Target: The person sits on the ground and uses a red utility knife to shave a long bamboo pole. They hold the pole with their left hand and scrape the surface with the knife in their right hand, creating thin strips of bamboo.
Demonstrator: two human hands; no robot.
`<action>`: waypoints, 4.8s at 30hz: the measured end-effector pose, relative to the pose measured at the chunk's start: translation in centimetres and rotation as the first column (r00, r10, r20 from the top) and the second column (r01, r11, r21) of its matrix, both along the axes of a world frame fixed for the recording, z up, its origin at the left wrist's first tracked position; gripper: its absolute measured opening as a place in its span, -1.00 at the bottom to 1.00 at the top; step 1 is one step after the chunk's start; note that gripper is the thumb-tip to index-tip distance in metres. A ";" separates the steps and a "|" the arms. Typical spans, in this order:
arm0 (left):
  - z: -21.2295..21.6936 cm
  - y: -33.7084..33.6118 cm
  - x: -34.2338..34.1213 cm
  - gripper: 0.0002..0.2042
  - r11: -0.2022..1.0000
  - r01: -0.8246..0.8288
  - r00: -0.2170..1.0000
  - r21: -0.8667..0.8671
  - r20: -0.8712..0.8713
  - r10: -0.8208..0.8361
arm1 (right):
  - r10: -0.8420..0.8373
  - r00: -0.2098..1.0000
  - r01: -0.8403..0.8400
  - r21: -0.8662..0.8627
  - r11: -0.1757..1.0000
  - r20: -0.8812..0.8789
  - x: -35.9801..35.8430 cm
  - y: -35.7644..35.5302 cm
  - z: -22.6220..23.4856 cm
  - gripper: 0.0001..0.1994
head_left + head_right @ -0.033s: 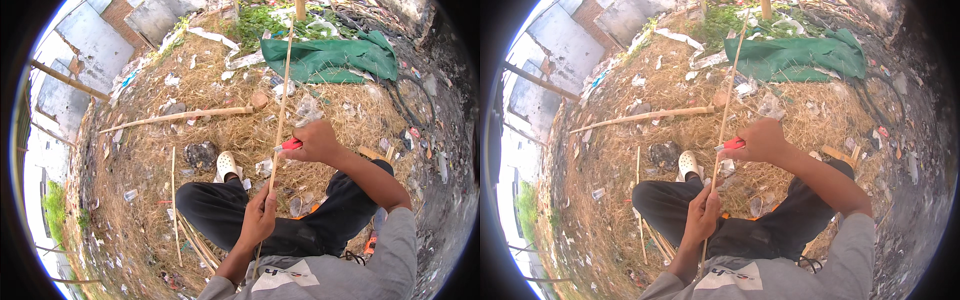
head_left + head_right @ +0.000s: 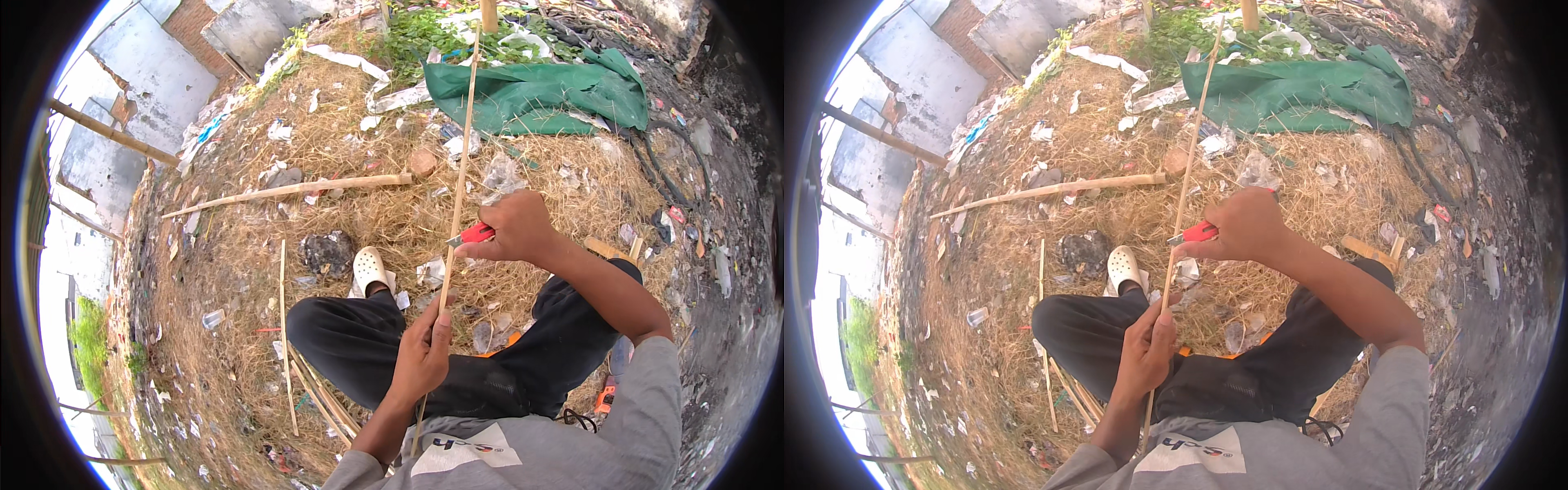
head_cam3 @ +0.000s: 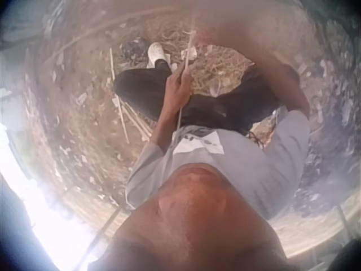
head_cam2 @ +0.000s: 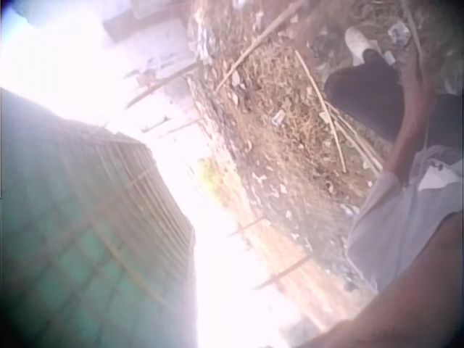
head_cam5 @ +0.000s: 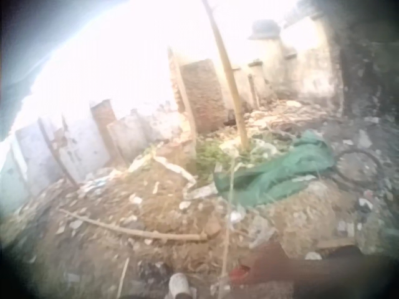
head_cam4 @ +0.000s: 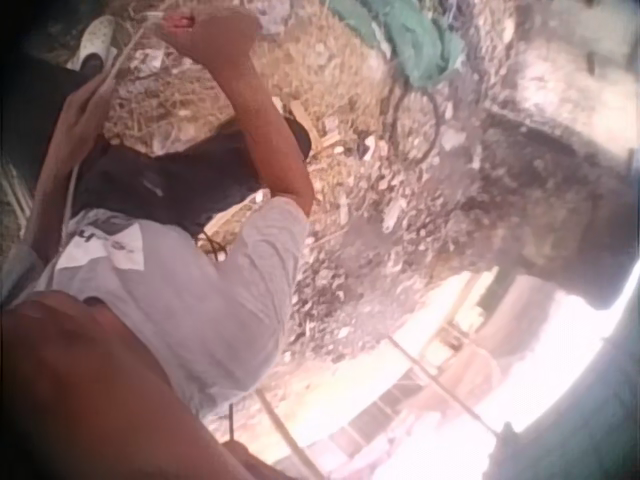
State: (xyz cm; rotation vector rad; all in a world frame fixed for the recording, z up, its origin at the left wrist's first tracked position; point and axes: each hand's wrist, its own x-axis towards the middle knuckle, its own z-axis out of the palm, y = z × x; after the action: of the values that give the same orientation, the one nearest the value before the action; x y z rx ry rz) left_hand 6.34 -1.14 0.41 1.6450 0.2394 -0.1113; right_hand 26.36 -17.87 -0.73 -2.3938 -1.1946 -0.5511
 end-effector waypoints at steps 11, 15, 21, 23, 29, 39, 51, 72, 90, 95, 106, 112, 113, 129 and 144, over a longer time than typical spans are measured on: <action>2.5 0.3 -5.0 -0.63 0.985 0.174 0.980 0.019 -0.101 -0.172 | -0.467 0.875 0.476 0.052 0.878 -0.127 7.2 -5.1 1.4 -0.36; 2.8 1.7 -7.3 -0.63 0.969 0.234 0.967 0.084 -0.121 -0.223 | -0.511 0.848 0.520 0.033 0.854 -0.143 8.2 -7.4 2.3 -0.34; 3.4 3.2 -11.4 -0.66 0.939 0.331 0.927 0.098 -0.220 -0.304 | -0.523 0.851 0.524 0.003 0.852 -0.054 11.0 -12.6 0.5 -0.35; 3.4 3.1 -11.9 -0.66 0.943 0.322 0.928 0.086 -0.224 -0.297 | -0.520 0.854 0.517 -0.078 0.853 -0.026 11.7 -13.7 0.0 -0.31; 3.7 4.9 -17.4 -0.62 0.933 0.359 0.831 0.016 -0.460 -0.311 | -0.838 0.208 0.948 -0.109 0.301 -0.504 15.7 -22.9 -3.3 -0.18; -0.5 4.9 -11.3 -0.59 0.997 0.065 0.983 -0.036 -0.171 -0.070 | -0.608 0.647 0.656 -0.072 0.752 -0.460 8.4 -10.9 1.0 -0.21; 0.8 4.0 -12.9 -0.64 0.959 0.187 0.975 0.213 -0.163 -0.154 | -0.440 0.881 0.453 0.043 0.890 -0.171 8.4 -6.6 0.0 -0.33; -2.4 6.4 -11.2 -0.67 0.986 0.157 0.981 0.063 -0.124 -0.148 | -0.749 0.484 0.863 0.105 0.494 -0.453 13.5 -16.1 -0.3 -0.16; -2.0 2.9 -1.5 -0.51 0.834 0.019 0.996 -0.551 -0.065 -0.066 | 0.004 0.965 -0.017 -0.047 0.999 -0.261 -2.0 -0.3 2.8 -0.37; -1.7 2.7 -1.2 -0.51 0.859 -0.016 0.998 -0.512 -0.066 -0.021 | 0.063 0.960 -0.088 -0.079 0.993 -0.273 -2.9 0.7 2.3 -0.36; -2.0 2.4 -1.1 -0.63 0.659 0.056 0.992 -0.750 -0.032 -0.121 | 0.232 0.952 -0.238 -0.004 0.971 -0.201 -3.9 1.4 1.0 -0.32; -1.5 1.5 -1.5 -0.67 0.496 0.070 0.979 -0.866 -0.035 -0.199 | 0.179 0.984 -0.178 0.035 0.983 -0.011 -1.8 0.8 1.1 -0.33; -1.5 1.6 -1.5 -0.68 0.486 0.060 0.979 -0.872 -0.043 -0.199 | 0.126 0.992 -0.126 0.016 0.992 0.011 -1.2 0.7 1.2 -0.33; -2.4 1.8 -2.3 -0.65 0.319 0.045 0.942 -0.947 -0.066 -0.329 | 0.060 0.974 -0.065 0.015 0.998 0.221 2.1 0.2 0.3 -0.28; -2.5 3.0 -7.9 -0.62 0.289 0.014 0.902 -0.957 -0.112 -0.416 | -0.125 0.977 0.121 0.030 0.992 0.175 6.3 -1.3 0.2 -0.33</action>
State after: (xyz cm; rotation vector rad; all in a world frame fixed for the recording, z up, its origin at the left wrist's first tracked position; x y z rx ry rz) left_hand -1.56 1.85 -2.09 0.3863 0.1450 -0.6546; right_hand 32.65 -19.21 -0.54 -2.4563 -1.1105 -0.8254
